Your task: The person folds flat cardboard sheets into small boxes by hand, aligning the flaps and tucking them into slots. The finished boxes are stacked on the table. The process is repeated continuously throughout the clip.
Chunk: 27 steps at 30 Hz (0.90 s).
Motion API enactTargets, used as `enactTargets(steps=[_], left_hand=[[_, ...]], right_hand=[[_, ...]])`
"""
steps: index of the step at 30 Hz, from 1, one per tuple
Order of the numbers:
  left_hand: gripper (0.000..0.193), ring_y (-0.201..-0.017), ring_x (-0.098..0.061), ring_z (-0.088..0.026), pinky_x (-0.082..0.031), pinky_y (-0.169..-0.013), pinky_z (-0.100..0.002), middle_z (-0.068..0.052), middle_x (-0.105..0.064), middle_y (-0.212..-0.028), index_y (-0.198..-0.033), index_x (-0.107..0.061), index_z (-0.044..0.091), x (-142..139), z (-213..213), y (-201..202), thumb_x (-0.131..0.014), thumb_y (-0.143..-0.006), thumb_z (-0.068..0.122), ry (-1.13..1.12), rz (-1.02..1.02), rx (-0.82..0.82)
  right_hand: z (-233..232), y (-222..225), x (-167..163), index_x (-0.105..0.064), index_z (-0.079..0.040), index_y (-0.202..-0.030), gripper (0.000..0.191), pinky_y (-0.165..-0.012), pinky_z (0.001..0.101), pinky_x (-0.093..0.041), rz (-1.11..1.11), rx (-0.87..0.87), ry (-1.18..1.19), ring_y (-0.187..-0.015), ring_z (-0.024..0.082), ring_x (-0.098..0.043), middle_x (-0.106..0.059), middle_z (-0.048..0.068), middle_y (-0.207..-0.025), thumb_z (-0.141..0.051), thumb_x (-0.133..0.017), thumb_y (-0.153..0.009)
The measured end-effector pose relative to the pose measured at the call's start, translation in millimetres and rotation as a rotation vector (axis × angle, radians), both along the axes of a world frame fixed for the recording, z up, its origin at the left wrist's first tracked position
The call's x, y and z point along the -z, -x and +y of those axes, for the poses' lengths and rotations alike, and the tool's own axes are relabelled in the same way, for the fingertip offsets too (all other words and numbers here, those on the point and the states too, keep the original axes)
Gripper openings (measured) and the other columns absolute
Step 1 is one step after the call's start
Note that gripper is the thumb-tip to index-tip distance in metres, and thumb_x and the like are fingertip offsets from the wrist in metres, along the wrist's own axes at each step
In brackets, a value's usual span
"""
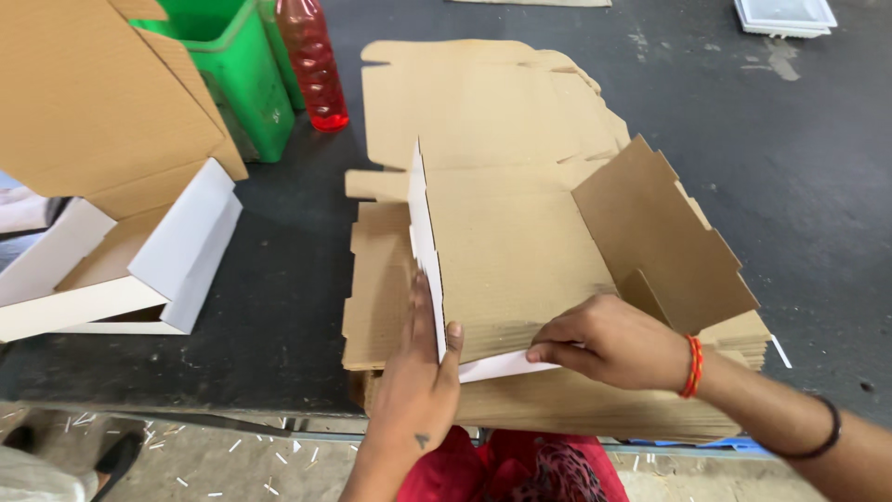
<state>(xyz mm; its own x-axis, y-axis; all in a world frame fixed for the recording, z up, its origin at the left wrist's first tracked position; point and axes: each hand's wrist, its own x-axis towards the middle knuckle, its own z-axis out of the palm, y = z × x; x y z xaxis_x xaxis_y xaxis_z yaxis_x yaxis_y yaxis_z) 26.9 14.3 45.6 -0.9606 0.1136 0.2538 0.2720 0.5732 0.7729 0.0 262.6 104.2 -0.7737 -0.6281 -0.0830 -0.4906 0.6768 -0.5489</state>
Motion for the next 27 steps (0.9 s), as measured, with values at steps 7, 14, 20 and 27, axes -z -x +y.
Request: enactTargets(steps=[7,14,20,27], left_hand=[[0.054,-0.093,-0.072,-0.044,-0.058,-0.077,-0.049,-0.027,-0.066,-0.128,-0.144,-0.048,-0.001,12,-12,-17,-0.053,-0.093,0.014,0.083,0.132,-0.161],[0.056,-0.082,-0.077,-0.041,-0.061,-0.071,-0.046,-0.027,-0.073,-0.097,-0.141,-0.058,0.000,43,-25,-37,-0.060,-0.085,0.004,-0.019,0.186,-0.248],[0.055,-0.089,-0.077,-0.040,-0.062,-0.074,-0.044,-0.028,-0.074,-0.111,-0.140,-0.055,-0.003,47,-22,-33,-0.058,-0.085,0.004,-0.053,0.292,-0.275],[0.057,-0.083,-0.076,-0.040,-0.059,-0.073,-0.046,-0.024,-0.075,-0.099,-0.140,-0.059,0.004,41,-21,-35,-0.058,-0.084,0.006,-0.053,0.050,-0.285]], right_hand=[[-23,111,-14,-0.075,-0.011,-0.109,0.028,-0.086,0.0380,-0.053,-0.049,-0.353,-0.167,-0.098,0.024,-0.071,-0.077,0.007,-0.106,-0.025,-0.054,-0.097],[-125,256,57,-0.077,-0.008,-0.110,0.042,-0.088,0.0366,-0.054,-0.163,0.173,0.079,-0.097,0.021,-0.068,-0.075,0.007,-0.104,-0.039,-0.053,-0.097],[-140,277,74,-0.069,-0.004,-0.110,0.058,-0.083,0.0343,-0.052,-0.419,0.353,0.322,-0.086,0.019,-0.060,-0.066,0.008,-0.099,-0.060,-0.061,-0.098],[-70,266,55,-0.071,-0.004,-0.092,0.040,-0.070,0.0332,-0.053,-0.605,0.315,0.297,-0.072,0.018,-0.063,-0.070,0.010,-0.085,-0.042,-0.059,-0.089]])
